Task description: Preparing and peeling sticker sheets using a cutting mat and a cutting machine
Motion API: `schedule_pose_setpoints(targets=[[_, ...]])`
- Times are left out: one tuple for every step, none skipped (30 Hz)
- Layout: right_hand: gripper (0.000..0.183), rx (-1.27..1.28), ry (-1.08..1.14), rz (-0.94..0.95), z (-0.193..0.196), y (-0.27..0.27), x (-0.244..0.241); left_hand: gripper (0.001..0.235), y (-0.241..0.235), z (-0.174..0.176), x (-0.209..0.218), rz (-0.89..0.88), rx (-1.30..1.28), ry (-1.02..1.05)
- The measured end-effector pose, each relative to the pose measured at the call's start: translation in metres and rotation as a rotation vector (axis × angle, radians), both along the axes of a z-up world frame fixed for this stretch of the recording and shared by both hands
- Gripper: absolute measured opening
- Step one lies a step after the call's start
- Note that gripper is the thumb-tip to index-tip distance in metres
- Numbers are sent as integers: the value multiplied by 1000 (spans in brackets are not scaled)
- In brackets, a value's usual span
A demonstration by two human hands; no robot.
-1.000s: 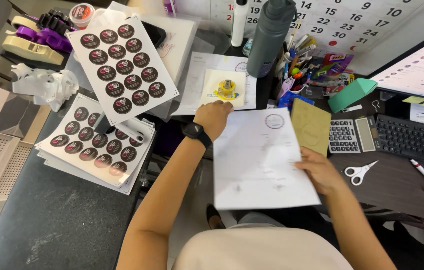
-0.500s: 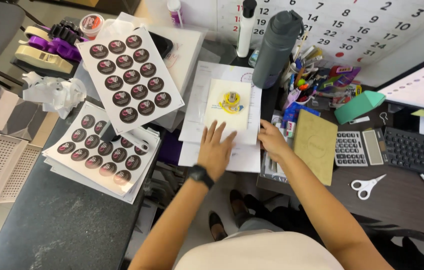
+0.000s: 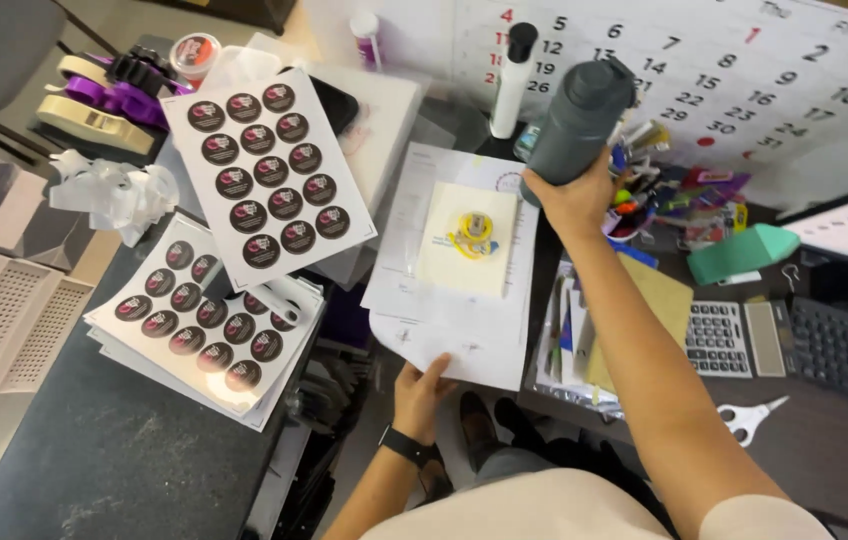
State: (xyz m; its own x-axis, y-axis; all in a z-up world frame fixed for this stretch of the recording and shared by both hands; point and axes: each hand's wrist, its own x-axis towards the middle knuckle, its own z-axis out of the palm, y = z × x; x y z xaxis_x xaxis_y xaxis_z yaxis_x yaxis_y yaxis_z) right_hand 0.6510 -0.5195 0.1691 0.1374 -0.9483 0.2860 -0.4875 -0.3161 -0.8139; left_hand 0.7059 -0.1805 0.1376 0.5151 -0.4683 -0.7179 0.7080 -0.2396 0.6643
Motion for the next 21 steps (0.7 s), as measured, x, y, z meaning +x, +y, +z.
schedule_pose_setpoints(targets=[[97,6,15,-15,2,-3,-1,52,-2,2,1,43,-23,9],[103,10,33,-37,4,-7,-5,52,-6,4,0,79,-47,20],[103,8,33,-33,6,-16,-6,52,-8,9,3,83,-50,20],[94,-30,1,-40,7,-22,-11,54,-8,13,3,139,-61,39],[84,-69,-30,-47,7,-28,-16,56,-7,17,2,196,-71,57],[84,-64,-25,-43,10,-37,-15,56,-6,13,3,200,-66,62],[84,-44,-14,-60,13,-45,-16,53,-5,9,4,194,-75,56],[84,-25,-2,-81,16,-52,-17,51,-4,5,5,183,-83,49],[84,-19,3,-81,9,-60,-18,51,-3,3,5,183,-77,54],[88,-34,53,-85,3,-67,-17,45,-2,1,5,181,-78,45],[91,-48,103,-89,-3,-75,-17,38,-1,0,5,178,-80,36],[91,-44,106,-83,-4,-76,-15,38,1,0,7,185,-75,38],[90,-72,73,-60,-5,-77,-12,34,3,-1,9,175,-74,36],[89,-103,39,-37,-5,-79,-10,30,4,-1,10,165,-74,34],[89,-100,43,-32,-8,-77,-8,30,5,1,10,170,-71,38],[89,-102,57,-31,-9,-77,-5,31,5,4,11,163,-74,35],[89,-103,71,-31,-10,-76,-3,31,6,7,12,155,-77,33],[89,-102,73,-27,-13,-76,-4,31,5,5,12,159,-76,35],[85,-139,17,19,-16,-75,-5,37,5,2,11,197,-80,43],[81,-174,-39,69,-19,-73,-6,43,6,1,10,238,-83,51],[81,-171,-37,76,-28,-62,-14,43,6,4,8,245,-80,54]])
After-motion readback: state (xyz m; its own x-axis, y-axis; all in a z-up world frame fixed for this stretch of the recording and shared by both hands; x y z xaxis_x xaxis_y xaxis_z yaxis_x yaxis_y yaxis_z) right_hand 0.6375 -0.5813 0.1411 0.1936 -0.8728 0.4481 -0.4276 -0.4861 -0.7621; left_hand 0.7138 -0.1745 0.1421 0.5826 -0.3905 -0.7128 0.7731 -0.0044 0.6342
